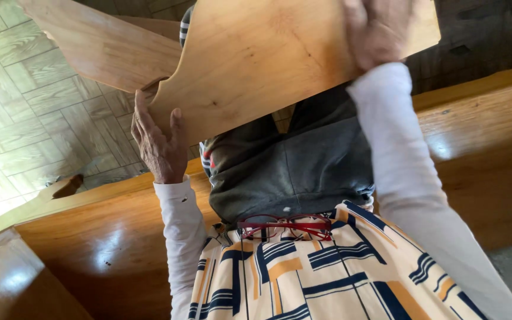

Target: Sanding a wooden furniture component with sandpaper to smooth the surface.

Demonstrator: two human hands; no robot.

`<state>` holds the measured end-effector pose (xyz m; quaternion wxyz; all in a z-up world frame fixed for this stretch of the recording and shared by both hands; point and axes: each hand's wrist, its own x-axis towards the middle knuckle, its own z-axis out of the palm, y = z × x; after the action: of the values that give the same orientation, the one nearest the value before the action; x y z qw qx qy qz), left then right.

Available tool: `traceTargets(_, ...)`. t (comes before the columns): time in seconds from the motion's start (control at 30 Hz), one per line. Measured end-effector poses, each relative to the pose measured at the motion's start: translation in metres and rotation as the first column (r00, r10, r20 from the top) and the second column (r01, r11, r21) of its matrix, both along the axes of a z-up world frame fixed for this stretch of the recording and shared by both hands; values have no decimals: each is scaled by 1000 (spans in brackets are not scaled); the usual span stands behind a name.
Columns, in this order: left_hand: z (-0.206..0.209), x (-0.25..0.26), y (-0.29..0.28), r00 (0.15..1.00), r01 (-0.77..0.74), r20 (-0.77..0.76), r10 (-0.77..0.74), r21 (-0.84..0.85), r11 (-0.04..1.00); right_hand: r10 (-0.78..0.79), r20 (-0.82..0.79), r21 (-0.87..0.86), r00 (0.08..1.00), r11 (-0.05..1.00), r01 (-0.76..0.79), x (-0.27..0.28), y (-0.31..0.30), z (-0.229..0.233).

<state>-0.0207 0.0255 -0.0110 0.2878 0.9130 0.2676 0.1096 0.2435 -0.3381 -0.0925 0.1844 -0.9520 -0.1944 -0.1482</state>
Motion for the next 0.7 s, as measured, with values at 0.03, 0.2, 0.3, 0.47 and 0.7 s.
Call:
traceTargets(0.03, -1, -1, 0, 1000, -1, 3, 1, 4, 1000, -123, -70, -209, 990, 972, 106, -8, -43, -17)
traceTargets(0.2, 7, 2, 11, 998, 56, 0, -56, -90, 994, -278, -177, -364, 944, 910, 199, -50, -59, -10)
traceTargets(0.3, 15, 3, 16, 996, 92, 46, -81, -367, 926, -103, 57, -373, 993, 921, 117, -69, 26, 32)
traceTargets(0.47, 24, -4, 29, 979, 173, 197, -46, -694, 699, 340, -56, -342, 939, 877, -338, -137, 191, 95)
traceTargets(0.7, 96, 33, 11, 969, 16, -229, -89, -302, 953, 804, -314, 144, 505, 566, -812, -208, 230, 91)
